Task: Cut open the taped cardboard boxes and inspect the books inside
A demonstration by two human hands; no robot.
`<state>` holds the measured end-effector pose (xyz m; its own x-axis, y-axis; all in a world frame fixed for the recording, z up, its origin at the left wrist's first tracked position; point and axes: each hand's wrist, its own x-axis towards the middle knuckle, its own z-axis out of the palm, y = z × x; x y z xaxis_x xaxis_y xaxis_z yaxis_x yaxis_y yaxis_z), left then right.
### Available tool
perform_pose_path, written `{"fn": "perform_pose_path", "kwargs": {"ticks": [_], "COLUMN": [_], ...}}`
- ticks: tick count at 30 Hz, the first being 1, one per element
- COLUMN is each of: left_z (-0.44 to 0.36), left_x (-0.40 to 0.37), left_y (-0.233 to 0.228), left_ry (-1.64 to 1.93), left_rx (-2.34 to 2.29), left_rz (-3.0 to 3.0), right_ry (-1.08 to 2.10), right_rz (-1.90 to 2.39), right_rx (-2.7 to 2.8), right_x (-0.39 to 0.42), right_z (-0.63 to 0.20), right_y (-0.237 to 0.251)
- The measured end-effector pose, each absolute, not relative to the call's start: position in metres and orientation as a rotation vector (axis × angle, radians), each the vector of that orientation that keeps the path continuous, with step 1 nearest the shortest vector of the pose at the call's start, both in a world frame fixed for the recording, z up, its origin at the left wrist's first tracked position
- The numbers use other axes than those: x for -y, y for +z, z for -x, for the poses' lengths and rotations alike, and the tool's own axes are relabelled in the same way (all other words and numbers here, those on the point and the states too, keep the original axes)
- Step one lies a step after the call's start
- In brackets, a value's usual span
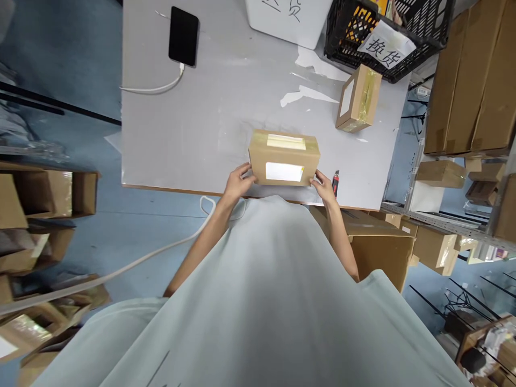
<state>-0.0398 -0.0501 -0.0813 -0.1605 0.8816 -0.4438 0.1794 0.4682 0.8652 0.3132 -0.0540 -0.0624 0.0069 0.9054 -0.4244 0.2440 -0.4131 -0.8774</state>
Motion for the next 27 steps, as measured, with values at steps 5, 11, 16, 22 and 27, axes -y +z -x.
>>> {"fn": "perform_pose_path", "kwargs": {"ticks": [5, 11, 16, 22, 27], "left_z": [0.041, 0.044, 0.045, 0.037, 0.035], "left_x": [0.047, 0.051, 0.054, 0.05, 0.047], "left_y": [-0.07, -0.079, -0.09, -0.09, -0.085], "left_ry": [0.817, 0.774, 0.798, 0.801, 0.785], "left_rx": [-1.584, -1.605, -1.594, -1.589, -1.62], "left_rz": [-0.835, -0.807, -0.773, -0.762, -0.826], "right_ry": [1.506, 1.559, 1.561, 1.569, 1.544], "right_rz": [1.614, 1.681, 1.714, 1.774, 1.73], "right_rx": [1.183, 1.135, 1.092, 1.094, 1.182], "right_x": [0.043, 0.046, 0.047, 0.043, 0.043], "right_z": [-0.312, -0.298, -0.294, -0.288, -0.284], "right_y": [-0.051, -0.058, -0.061, -0.061, -0.053]}}
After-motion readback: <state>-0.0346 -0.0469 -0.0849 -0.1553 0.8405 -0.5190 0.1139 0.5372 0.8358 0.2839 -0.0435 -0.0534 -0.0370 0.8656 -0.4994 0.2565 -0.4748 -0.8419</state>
